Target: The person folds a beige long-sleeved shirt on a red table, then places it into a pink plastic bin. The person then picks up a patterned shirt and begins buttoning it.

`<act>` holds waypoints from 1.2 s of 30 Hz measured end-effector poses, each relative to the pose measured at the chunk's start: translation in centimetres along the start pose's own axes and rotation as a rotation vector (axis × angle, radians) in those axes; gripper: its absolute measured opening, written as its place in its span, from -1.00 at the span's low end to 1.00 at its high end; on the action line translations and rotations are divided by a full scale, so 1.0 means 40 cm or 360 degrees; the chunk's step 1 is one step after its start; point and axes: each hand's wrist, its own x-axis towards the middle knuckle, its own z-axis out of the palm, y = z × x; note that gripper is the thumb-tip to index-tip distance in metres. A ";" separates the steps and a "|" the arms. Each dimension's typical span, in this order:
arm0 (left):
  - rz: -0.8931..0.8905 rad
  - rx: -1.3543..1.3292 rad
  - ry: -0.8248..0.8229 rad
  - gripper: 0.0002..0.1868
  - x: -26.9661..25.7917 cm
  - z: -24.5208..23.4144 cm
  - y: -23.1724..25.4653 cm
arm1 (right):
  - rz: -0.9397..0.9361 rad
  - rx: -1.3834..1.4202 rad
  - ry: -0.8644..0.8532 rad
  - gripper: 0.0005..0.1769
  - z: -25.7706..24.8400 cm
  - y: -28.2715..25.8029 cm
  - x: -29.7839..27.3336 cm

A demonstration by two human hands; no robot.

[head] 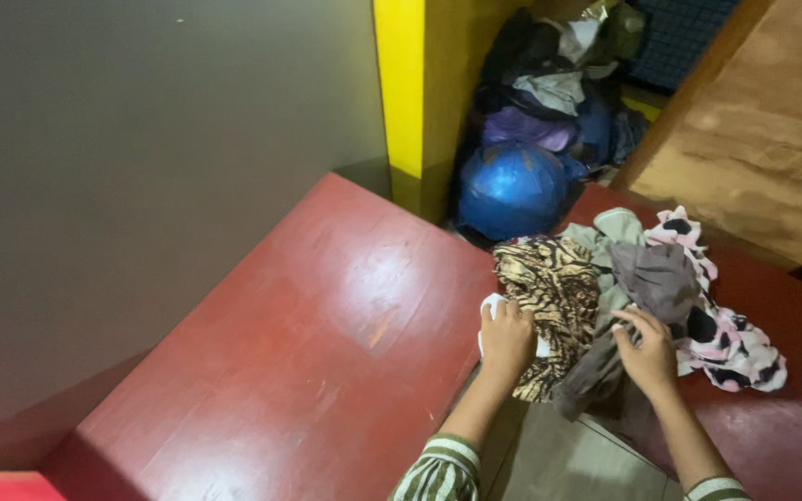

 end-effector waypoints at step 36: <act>0.0636 -0.0301 -0.0567 0.16 0.305 0.247 0.096 | 0.1076 0.0273 -0.0299 -0.81 0.122 0.129 0.060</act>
